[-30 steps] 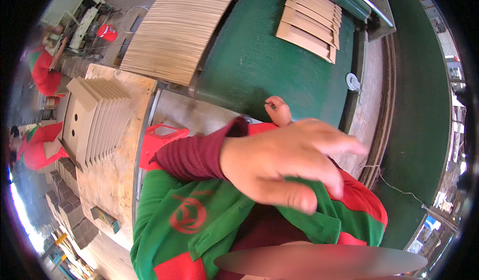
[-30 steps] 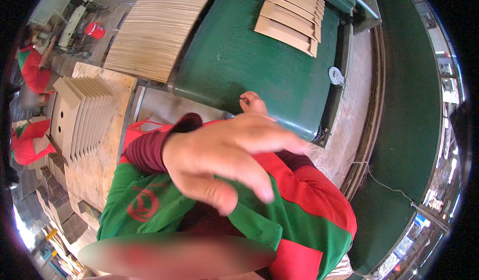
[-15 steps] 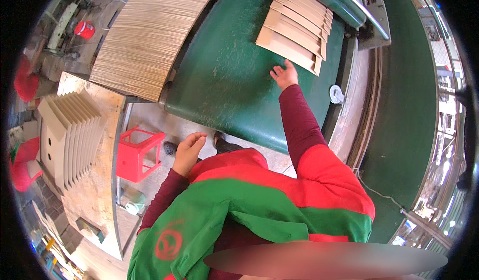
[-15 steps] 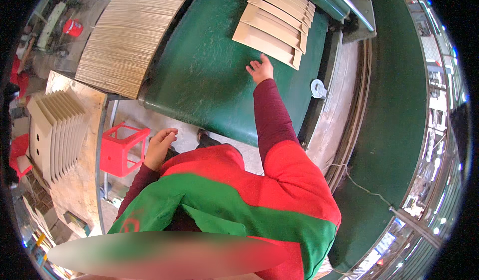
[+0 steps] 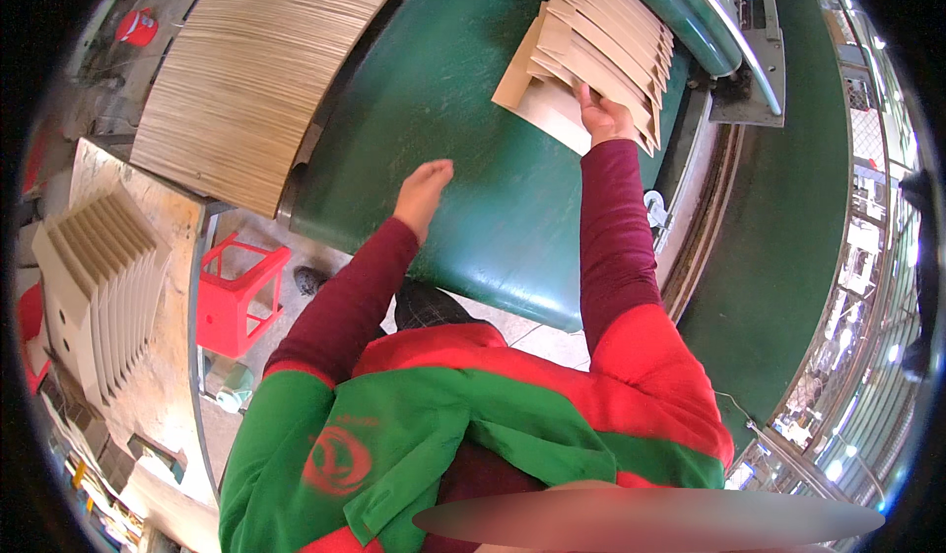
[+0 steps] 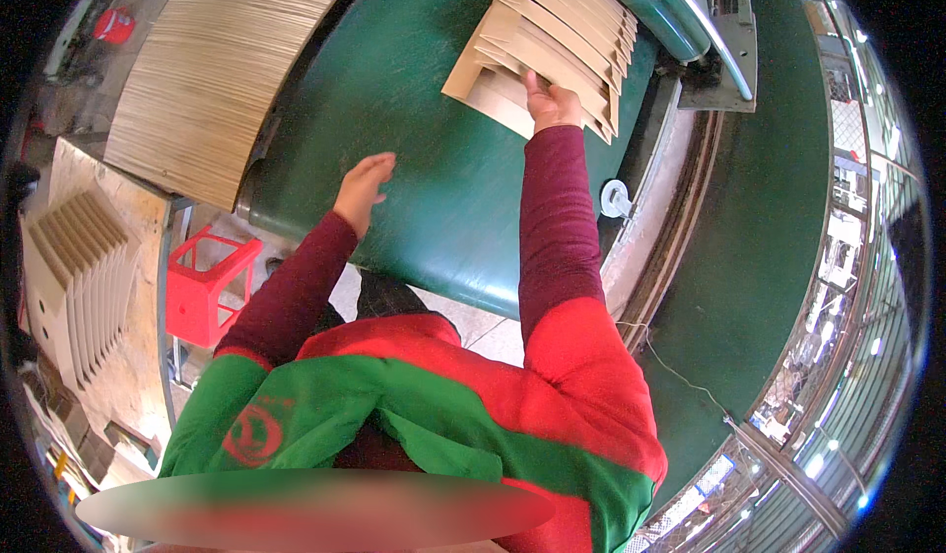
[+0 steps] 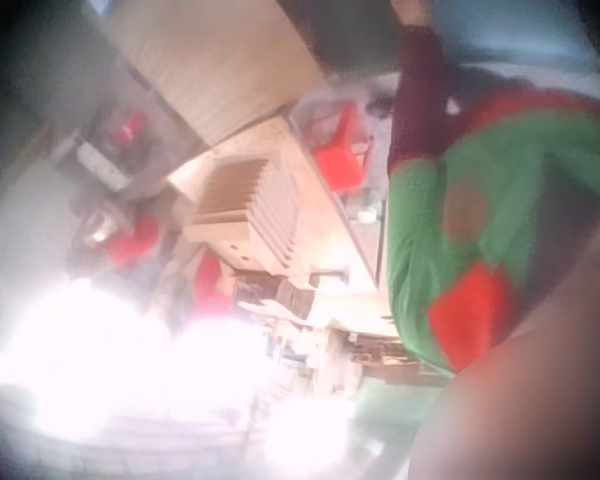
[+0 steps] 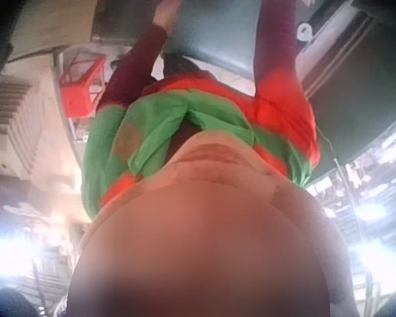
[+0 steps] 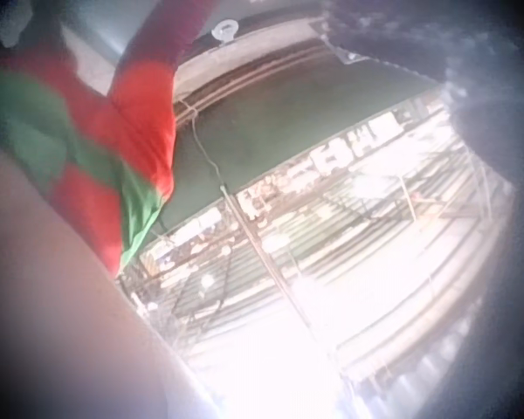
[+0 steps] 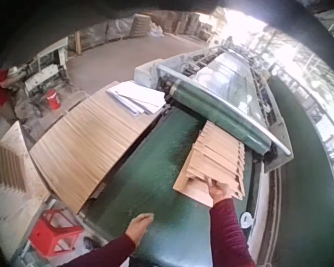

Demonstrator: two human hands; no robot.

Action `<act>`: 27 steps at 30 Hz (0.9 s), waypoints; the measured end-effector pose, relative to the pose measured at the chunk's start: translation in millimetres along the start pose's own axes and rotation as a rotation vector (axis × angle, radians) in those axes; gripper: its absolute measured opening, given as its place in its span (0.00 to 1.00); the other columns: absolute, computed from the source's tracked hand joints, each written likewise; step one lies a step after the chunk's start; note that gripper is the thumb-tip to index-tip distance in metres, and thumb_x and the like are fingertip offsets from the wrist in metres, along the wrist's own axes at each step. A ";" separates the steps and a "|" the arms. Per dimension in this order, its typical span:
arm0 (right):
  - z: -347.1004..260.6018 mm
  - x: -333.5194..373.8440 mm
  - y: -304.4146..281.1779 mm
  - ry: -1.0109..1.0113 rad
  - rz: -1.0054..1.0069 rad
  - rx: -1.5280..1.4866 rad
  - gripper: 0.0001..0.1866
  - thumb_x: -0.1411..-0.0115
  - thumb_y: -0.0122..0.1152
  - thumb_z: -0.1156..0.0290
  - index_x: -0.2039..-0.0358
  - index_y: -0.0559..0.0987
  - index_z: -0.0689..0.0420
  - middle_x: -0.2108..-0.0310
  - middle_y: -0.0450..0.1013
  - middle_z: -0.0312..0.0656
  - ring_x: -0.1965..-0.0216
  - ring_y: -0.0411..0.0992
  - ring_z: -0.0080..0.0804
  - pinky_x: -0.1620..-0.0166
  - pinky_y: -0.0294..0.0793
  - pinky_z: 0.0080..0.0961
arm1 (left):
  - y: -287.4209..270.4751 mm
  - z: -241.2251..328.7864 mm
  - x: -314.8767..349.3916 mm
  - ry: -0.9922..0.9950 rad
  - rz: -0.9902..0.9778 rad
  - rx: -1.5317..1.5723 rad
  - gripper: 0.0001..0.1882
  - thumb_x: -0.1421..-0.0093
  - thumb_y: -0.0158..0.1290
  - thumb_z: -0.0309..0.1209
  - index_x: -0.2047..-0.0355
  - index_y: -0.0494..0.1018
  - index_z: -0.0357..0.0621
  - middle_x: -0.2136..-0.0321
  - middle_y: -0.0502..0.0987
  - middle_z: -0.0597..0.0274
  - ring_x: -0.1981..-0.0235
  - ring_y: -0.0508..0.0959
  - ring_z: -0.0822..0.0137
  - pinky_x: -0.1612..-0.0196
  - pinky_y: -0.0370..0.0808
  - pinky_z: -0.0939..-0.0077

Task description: The person repeatedly picks up stacks of small wooden parts from a green conveyor belt and places them onto a wooden table. The person also briefly touches their face during the task.

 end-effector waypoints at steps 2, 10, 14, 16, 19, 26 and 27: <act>2.9 11.0 2.7 0.094 0.086 -0.058 0.21 0.33 0.29 0.73 0.40 0.52 0.63 0.40 0.51 0.59 0.41 0.55 0.59 0.48 0.72 0.51 | 32.9 -2.5 -39.5 -0.138 -0.056 0.135 0.29 0.42 0.52 0.44 0.43 0.63 0.44 0.47 0.67 0.60 0.45 0.64 0.59 0.46 0.60 0.46; -24.8 58.7 43.4 0.274 -0.038 -0.148 0.33 0.34 0.37 0.66 0.35 0.37 0.61 0.33 0.35 0.58 0.35 0.38 0.65 0.43 0.68 0.46 | 139.1 -17.1 -132.4 -0.371 0.112 0.676 0.26 0.41 0.46 0.32 0.42 0.58 0.43 0.43 0.61 0.51 0.43 0.62 0.54 0.40 0.57 0.42; -29.8 63.3 54.4 0.275 0.031 -0.127 0.31 0.32 0.36 0.65 0.35 0.38 0.61 0.33 0.35 0.59 0.34 0.38 0.65 0.44 0.69 0.46 | 156.2 -13.9 -142.3 -0.407 0.284 0.648 0.26 0.44 0.50 0.32 0.45 0.61 0.40 0.51 0.66 0.56 0.49 0.66 0.60 0.44 0.60 0.53; -34.1 63.9 58.1 0.253 0.048 -0.121 0.31 0.31 0.35 0.65 0.35 0.38 0.60 0.33 0.35 0.59 0.34 0.38 0.65 0.44 0.70 0.45 | 160.1 -10.4 -142.1 -0.401 0.397 0.640 0.36 0.49 0.56 0.30 0.41 0.54 0.40 0.55 0.69 0.58 0.51 0.68 0.62 0.46 0.62 0.55; -46.0 62.6 68.9 0.297 0.042 -0.147 0.28 0.32 0.35 0.67 0.35 0.44 0.60 0.33 0.39 0.58 0.34 0.40 0.62 0.48 0.75 0.41 | 170.3 -0.3 -140.4 -0.333 0.430 0.702 0.43 0.51 0.59 0.26 0.39 0.47 0.41 0.59 0.71 0.56 0.57 0.71 0.62 0.51 0.69 0.55; -56.6 54.5 81.5 0.379 -0.002 -0.099 0.28 0.31 0.34 0.63 0.35 0.45 0.58 0.34 0.41 0.59 0.35 0.41 0.66 0.50 0.76 0.43 | 215.3 53.0 -152.4 -0.094 0.056 0.619 0.31 0.51 0.64 0.36 0.50 0.63 0.38 0.63 0.73 0.54 0.69 0.75 0.60 0.65 0.79 0.56; -56.5 55.0 81.5 0.377 0.007 -0.110 0.28 0.31 0.34 0.63 0.35 0.46 0.59 0.35 0.42 0.59 0.35 0.41 0.66 0.50 0.76 0.43 | 220.1 59.5 -156.7 -0.068 0.045 0.539 0.29 0.50 0.64 0.38 0.52 0.66 0.38 0.62 0.74 0.53 0.68 0.76 0.59 0.65 0.79 0.56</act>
Point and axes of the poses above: each hand's wrist, its own x-axis away from the middle knuckle, its own y-axis out of the palm, z = x × y, the point moved 5 cm from there along -x, towards the middle knuckle
